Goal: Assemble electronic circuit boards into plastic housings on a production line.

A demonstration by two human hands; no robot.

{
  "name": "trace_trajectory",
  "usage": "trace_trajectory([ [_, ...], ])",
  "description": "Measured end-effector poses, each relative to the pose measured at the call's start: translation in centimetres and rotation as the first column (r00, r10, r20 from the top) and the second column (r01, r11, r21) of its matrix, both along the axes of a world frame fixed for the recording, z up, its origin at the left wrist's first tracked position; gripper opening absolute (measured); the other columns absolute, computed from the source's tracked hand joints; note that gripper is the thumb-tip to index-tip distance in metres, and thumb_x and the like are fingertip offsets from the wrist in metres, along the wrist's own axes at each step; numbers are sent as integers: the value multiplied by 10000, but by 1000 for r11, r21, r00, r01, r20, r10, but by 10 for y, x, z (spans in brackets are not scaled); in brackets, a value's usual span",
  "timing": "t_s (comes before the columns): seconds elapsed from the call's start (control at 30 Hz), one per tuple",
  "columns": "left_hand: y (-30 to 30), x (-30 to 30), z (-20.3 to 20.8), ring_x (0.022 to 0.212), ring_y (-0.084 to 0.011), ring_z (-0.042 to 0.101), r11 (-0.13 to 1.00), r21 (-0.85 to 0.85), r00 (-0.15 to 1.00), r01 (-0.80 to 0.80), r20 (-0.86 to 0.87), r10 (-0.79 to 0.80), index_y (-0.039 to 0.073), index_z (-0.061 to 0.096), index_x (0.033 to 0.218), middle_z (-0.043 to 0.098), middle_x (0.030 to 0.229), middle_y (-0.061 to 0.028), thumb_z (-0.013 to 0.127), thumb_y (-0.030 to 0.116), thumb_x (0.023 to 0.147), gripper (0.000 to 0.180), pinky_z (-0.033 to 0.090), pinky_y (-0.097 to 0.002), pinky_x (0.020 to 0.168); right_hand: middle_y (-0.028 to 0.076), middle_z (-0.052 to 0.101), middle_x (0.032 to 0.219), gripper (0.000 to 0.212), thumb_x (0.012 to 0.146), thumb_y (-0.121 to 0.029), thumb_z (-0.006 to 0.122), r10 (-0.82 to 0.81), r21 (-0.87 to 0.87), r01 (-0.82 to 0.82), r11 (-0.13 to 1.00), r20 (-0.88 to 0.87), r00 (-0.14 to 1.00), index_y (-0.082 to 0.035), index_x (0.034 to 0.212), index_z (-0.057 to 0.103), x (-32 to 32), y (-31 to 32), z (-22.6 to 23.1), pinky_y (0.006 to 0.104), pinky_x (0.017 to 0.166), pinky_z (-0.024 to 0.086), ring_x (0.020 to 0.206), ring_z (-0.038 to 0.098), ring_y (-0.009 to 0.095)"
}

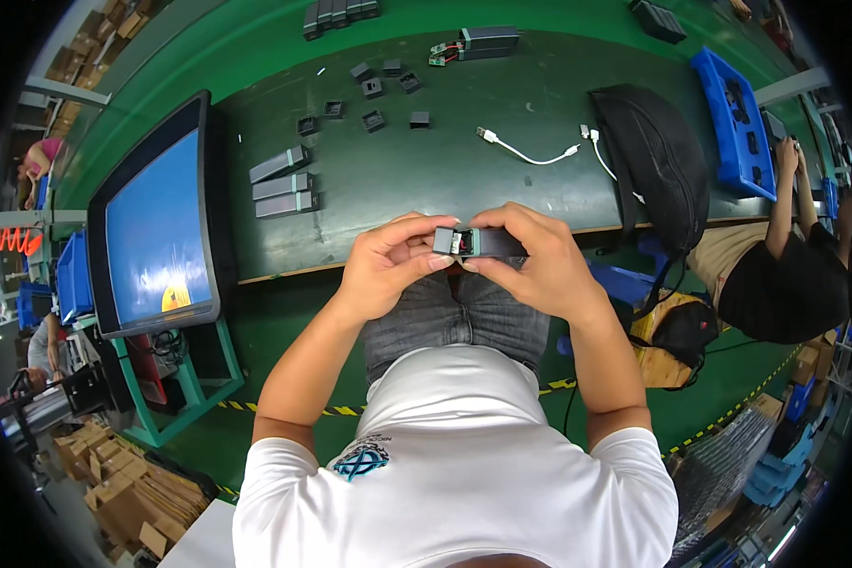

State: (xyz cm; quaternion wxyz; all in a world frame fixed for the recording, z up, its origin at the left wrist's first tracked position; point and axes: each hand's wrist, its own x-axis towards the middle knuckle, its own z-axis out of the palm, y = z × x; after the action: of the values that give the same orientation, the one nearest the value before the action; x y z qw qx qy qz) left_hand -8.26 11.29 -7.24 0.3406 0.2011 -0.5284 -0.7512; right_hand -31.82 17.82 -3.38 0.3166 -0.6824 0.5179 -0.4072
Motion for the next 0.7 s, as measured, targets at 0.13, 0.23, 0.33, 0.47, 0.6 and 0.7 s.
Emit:
trace_trajectory([
  [0.13, -2, 3, -1, 1092, -162, 658, 998, -60, 1000, 21, 20, -20, -51, 656, 1389, 632, 1213, -90, 710, -88, 961, 433, 580, -316, 984, 137, 749, 1041, 416, 797, -117, 909, -19, -17, 19, 1000, -21, 1000, 6, 1140, 708, -1, 2, -1, 377, 817, 572, 924, 734, 309],
  [0.23, -5, 8, -1, 1088, -171, 667, 991, -132, 997, 34, 79, -24, -43, 664, 1386, 638, 1225, -97, 715, -88, 956, 436, 583, -323, 988, 135, 744, 1034, 417, 789, -110, 911, -15, -22, 14, 1000, -55, 998, -2, 1136, 705, -1, 3, 0, 377, 804, 574, 918, 732, 312],
  [0.33, -4, 7, 0, 1086, -181, 681, 982, -188, 991, 27, 134, -2, -29, 679, 1377, 652, 1216, -106, 723, -88, 947, 436, 592, -330, 976, 137, 729, 1012, 410, 772, -83, 902, -19, -57, 13, 998, -116, 993, -14, 1122, 700, -1, 3, 3, 382, 783, 573, 903, 721, 325],
  [0.47, -3, 6, 8, 1042, -201, 715, 931, -364, 964, 24, 256, 76, -7, 706, 1351, 697, 1168, -123, 749, -76, 915, 444, 612, -340, 922, 135, 707, 986, 412, 731, -41, 881, -48, -151, 17, 988, -206, 977, -31, 1096, 691, 1, 3, 7, 405, 760, 573, 883, 700, 344],
  [0.6, -4, 6, 13, 994, -215, 733, 856, -515, 940, 40, 311, 143, 3, 719, 1332, 721, 1148, -133, 761, -72, 885, 456, 616, -343, 899, 127, 707, 992, 412, 720, -32, 875, -55, -188, 6, 982, -257, 965, -36, 1088, 690, 1, 4, 11, 415, 761, 574, 888, 698, 344],
  [0.7, -4, 5, 14, 978, -236, 740, 823, -566, 925, 47, 337, 178, 15, 725, 1325, 729, 1147, -143, 762, -72, 863, 471, 614, -342, 882, 123, 707, 1001, 410, 714, -24, 867, -56, -193, 0, 981, -284, 957, -37, 1084, 692, 2, 5, 13, 424, 761, 574, 897, 697, 347],
])
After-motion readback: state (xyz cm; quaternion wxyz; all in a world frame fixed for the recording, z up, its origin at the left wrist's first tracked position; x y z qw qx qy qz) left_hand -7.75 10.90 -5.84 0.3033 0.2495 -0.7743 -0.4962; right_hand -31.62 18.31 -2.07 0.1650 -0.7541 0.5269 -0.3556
